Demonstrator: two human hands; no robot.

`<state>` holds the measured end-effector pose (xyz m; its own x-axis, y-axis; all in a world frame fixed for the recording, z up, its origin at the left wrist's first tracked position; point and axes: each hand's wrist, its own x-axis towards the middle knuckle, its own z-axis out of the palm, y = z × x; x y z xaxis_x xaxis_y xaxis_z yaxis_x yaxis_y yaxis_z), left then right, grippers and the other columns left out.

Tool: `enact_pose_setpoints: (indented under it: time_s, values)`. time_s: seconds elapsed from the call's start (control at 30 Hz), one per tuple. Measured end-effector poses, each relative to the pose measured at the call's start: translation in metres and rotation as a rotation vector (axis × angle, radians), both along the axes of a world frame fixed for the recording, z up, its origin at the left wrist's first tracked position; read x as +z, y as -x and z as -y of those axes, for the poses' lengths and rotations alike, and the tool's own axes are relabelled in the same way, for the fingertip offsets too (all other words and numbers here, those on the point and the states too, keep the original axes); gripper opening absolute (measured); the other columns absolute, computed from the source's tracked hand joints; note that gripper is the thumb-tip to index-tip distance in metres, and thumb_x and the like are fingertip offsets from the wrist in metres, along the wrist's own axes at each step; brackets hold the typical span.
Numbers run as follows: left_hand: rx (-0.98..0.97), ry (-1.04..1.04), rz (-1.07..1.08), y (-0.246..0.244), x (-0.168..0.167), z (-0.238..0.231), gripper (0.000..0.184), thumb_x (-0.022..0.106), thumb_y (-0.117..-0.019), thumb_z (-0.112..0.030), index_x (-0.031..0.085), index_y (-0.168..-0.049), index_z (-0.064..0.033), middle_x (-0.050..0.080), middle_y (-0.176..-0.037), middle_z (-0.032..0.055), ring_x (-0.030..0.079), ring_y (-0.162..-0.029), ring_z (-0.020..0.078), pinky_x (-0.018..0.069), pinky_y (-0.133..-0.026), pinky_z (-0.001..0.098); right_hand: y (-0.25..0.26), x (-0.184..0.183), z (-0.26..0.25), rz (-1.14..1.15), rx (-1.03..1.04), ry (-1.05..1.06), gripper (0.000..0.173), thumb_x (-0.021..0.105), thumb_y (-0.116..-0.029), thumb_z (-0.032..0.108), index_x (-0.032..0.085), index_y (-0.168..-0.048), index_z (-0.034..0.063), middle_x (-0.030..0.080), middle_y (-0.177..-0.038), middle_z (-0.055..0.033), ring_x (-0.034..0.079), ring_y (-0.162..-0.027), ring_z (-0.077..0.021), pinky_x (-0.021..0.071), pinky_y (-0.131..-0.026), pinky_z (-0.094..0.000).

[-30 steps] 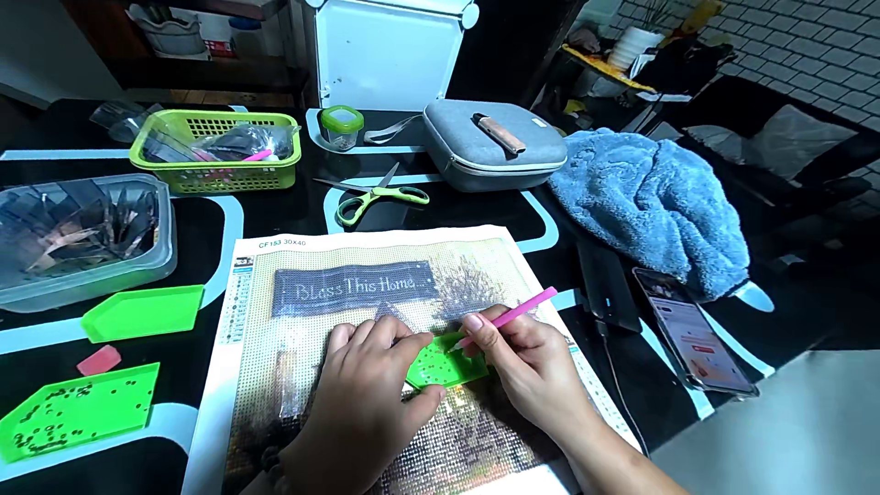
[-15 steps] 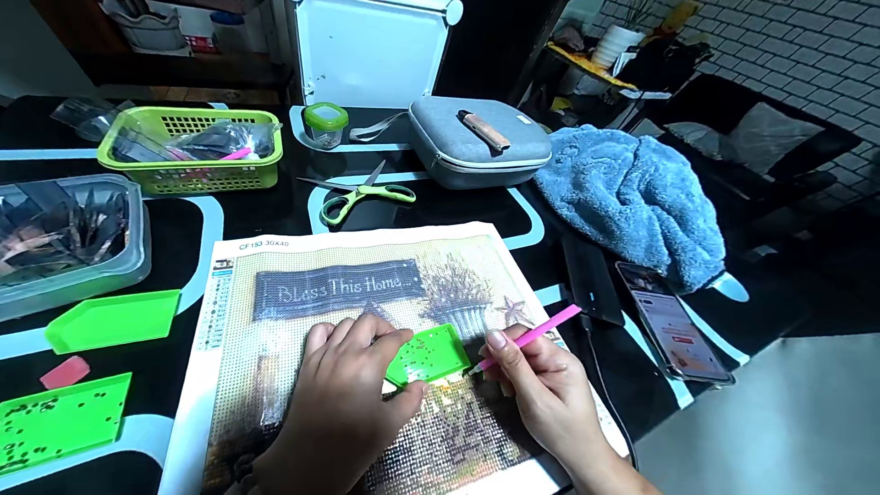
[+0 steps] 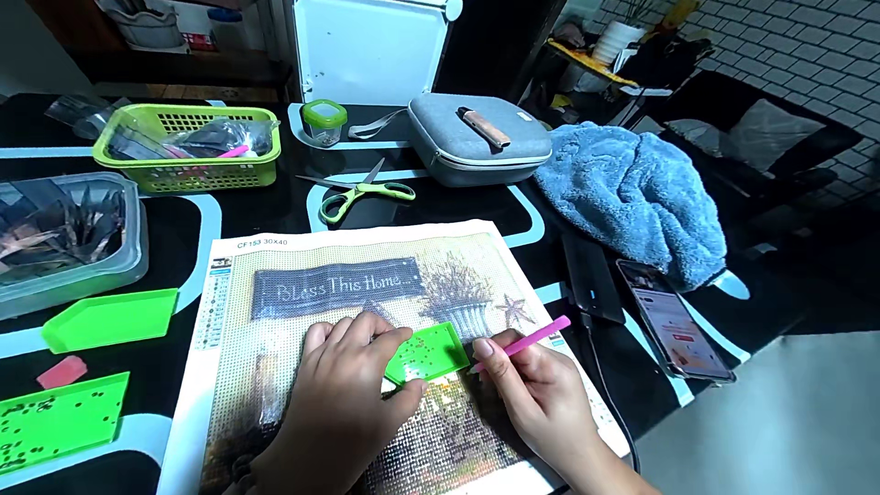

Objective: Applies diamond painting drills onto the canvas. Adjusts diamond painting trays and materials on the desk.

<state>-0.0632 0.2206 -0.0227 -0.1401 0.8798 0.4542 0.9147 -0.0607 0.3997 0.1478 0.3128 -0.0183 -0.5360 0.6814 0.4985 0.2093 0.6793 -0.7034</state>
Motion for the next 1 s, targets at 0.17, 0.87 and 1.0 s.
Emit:
enact_pose_setpoints:
  time_s: [0.17,0.87,1.0]
  values:
    - [-0.004,0.013,0.004,0.000,0.002,0.000,0.041,0.064,-0.0795,-0.053,0.081,-0.108,-0.0281,0.071,-0.096,-0.0081,0.065,-0.084,0.0106,0.0449,-0.079,0.0408,-0.001,0.006,0.001,0.134,0.013,-0.150,0.034,0.052,-0.1083,0.027,0.068,-0.089,0.0045,0.064,-0.074,-0.0009,0.058,-0.066,0.0004,0.0482,-0.061,-0.0140]
    - [-0.006,-0.022,0.005,-0.001,0.001,0.000,0.038,0.067,-0.0774,-0.051,0.080,-0.102,-0.0245,0.071,-0.093,-0.0074,0.064,-0.082,0.0103,0.0454,-0.079,0.0410,0.042,0.011,-0.009,0.019,0.178,0.077,0.028,0.057,-0.1058,0.025,0.071,-0.089,0.0081,0.069,-0.076,0.0044,0.066,-0.070,0.0001,0.0560,-0.064,-0.0160]
    - [-0.003,-0.026,0.002,-0.002,0.000,0.000,0.038,0.067,-0.0774,-0.051,0.080,-0.101,-0.0249,0.070,-0.092,-0.0077,0.064,-0.082,0.0104,0.0449,-0.079,0.0407,0.043,0.010,-0.009,0.022,0.185,0.077,0.028,0.057,-0.1060,0.025,0.071,-0.089,0.0081,0.069,-0.076,0.0040,0.066,-0.071,-0.0006,0.0563,-0.064,-0.0168]
